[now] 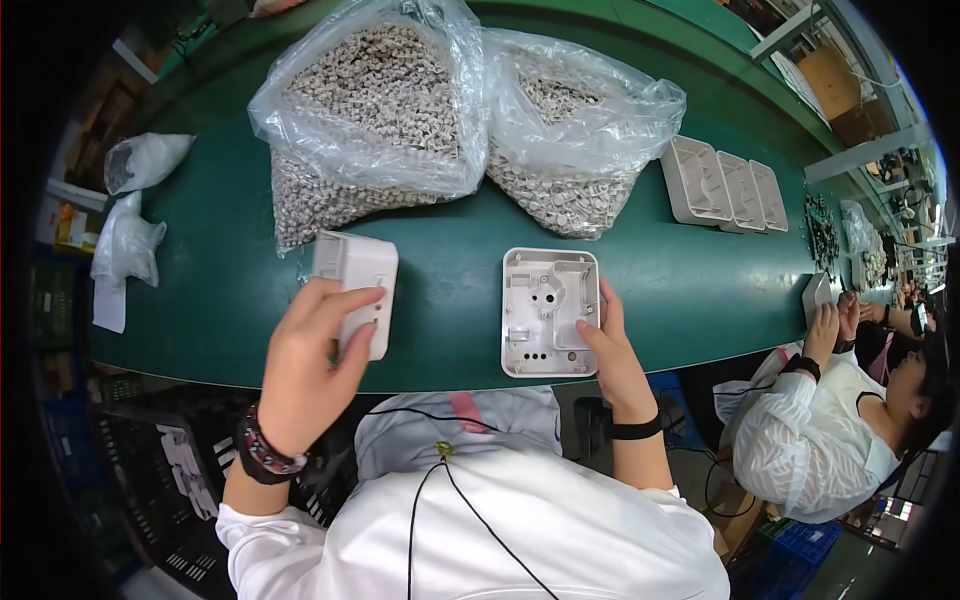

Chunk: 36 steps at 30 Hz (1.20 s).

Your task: The person removes plastic housings from a crate, places them on the table, and retrieves small plastic components from bags. They then insert these components into the housings by hand before returning the housings to the crate.

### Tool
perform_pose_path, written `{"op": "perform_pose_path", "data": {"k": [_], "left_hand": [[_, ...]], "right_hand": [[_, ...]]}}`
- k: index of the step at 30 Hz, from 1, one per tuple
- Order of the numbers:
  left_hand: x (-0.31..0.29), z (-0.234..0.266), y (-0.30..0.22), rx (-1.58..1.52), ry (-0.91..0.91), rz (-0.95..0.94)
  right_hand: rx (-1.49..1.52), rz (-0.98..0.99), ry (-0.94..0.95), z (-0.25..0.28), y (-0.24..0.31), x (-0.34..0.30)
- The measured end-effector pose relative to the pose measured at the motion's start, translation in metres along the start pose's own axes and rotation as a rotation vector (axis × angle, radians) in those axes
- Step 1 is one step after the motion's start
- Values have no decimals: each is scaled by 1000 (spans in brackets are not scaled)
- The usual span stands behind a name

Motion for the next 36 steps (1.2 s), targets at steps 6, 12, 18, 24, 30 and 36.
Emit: {"op": "perform_pose_path", "data": {"k": [6, 12, 18, 24, 30, 36], "left_hand": [[10, -62, -15, 159, 22, -196], [20, -91, -12, 493, 34, -336], [7, -83, -8, 326, 187, -534], [-5, -75, 12, 294, 231, -371], [1, -57, 10, -179, 110, -59], [21, -37, 12, 719, -116, -365]], "right_hand": [[-107, 51, -9, -13, 0, -2], [-203, 127, -76, -2, 0, -2], [-284, 215, -162, 10, -8, 7], [-622, 217, -121, 7, 14, 7], [-776, 313, -124, -1, 15, 10], [-682, 286, -116, -1, 16, 9]]}}
Point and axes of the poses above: each hand's wrist, its own x-axis towards the middle knuckle, its own z-axis out of the back of the hand, y = z × x, the point moved 4 cm from there along x, towards the middle knuckle, and after that the axes turned 4 degrees about z, right-handed, at the moved point
